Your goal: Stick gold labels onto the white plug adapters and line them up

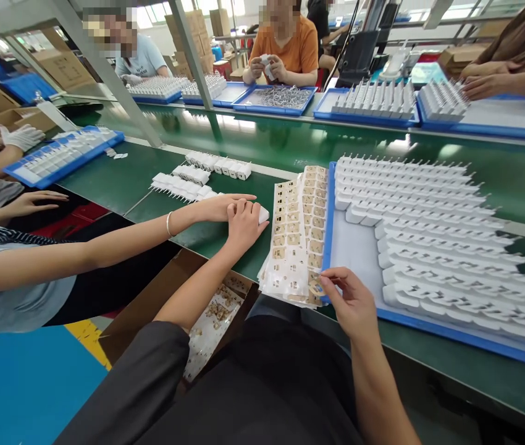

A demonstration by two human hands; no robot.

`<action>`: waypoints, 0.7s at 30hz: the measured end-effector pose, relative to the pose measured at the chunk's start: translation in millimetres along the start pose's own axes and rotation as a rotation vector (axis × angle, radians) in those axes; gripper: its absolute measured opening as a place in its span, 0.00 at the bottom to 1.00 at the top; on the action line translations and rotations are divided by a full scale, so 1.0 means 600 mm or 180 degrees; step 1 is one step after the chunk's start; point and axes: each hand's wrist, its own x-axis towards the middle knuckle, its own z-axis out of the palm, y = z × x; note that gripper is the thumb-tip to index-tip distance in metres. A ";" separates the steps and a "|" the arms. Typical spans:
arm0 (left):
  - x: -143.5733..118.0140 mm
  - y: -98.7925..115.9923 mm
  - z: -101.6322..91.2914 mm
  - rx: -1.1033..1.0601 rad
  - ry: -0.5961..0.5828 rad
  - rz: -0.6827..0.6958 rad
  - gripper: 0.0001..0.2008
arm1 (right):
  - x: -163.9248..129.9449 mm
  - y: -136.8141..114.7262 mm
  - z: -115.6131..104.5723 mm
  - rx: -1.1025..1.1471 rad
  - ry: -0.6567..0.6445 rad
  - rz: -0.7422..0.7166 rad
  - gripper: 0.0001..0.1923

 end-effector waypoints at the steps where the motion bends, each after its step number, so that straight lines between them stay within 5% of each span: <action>1: 0.002 0.002 0.002 0.0035 -0.0015 0.0038 0.16 | 0.000 -0.002 0.000 -0.0041 -0.0023 -0.0013 0.05; 11: -0.020 0.010 0.012 -0.0121 0.0011 0.0165 0.18 | 0.002 -0.007 -0.002 -0.0208 -0.0116 -0.0158 0.06; 21: 0.040 -0.105 0.019 0.0398 0.0046 -0.0695 0.17 | 0.000 -0.014 0.004 -0.0383 -0.0122 -0.0263 0.06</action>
